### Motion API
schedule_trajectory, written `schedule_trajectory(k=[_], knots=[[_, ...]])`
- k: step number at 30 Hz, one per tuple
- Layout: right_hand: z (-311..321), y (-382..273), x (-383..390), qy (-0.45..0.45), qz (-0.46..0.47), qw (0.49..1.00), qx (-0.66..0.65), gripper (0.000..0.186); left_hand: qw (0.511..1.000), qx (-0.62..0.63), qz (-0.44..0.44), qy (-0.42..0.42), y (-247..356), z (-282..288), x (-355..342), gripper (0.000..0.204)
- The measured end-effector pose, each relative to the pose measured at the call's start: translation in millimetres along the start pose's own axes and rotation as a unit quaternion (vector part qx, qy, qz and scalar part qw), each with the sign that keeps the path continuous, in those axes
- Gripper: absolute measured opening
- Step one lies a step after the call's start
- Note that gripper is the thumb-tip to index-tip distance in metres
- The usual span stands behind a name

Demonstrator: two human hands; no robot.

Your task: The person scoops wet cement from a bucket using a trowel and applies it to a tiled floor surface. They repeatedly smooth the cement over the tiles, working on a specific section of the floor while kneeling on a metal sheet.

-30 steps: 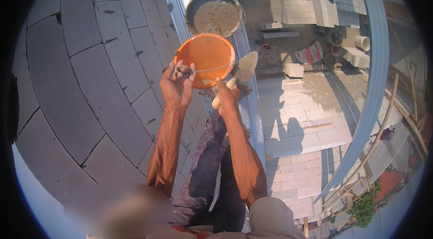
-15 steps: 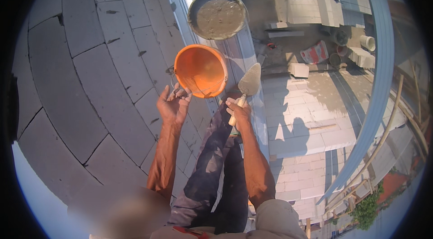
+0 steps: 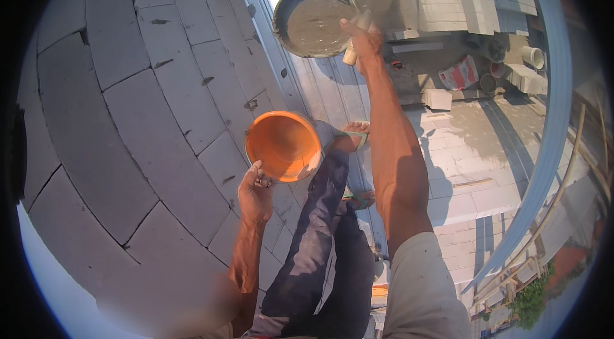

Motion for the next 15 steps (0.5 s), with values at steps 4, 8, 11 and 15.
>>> schedule_trajectory(k=[4, 8, 11, 15], knots=[[-38.2, -5.0, 16.7, -0.056, -0.017, 0.998, -0.024, 0.037, 1.000, 0.013, 0.000, 0.020, -4.7, 9.8, 3.0, 0.022], [-46.5, 7.5, 60.8, 0.028, -0.021, 0.999, -0.006, 0.044, 0.999, -0.032, -0.020, 0.002, -2.9, 21.3, -5.2, 0.029], [-15.9, -8.0, 128.8, 0.041, -0.055, 0.998, -0.005, 0.050, 0.998, -0.049, -0.047, -0.013, 2.9, 32.1, -13.1, 0.033], [41.9, -24.8, 218.3, 0.102, -0.128, 0.986, 0.011, 0.034, 0.993, -0.086, -0.075, -0.037, 21.5, 4.2, -30.2, 0.036]])
Point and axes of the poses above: each hand's wrist, its own x-axis away from the middle knuckle, its own z-axis out of the back of the hand, y = z × x, the point moved 9 cm from there along -x, towards the middle knuckle, and after that the axes turned 5 degrees about y, right-handed, at the moved point
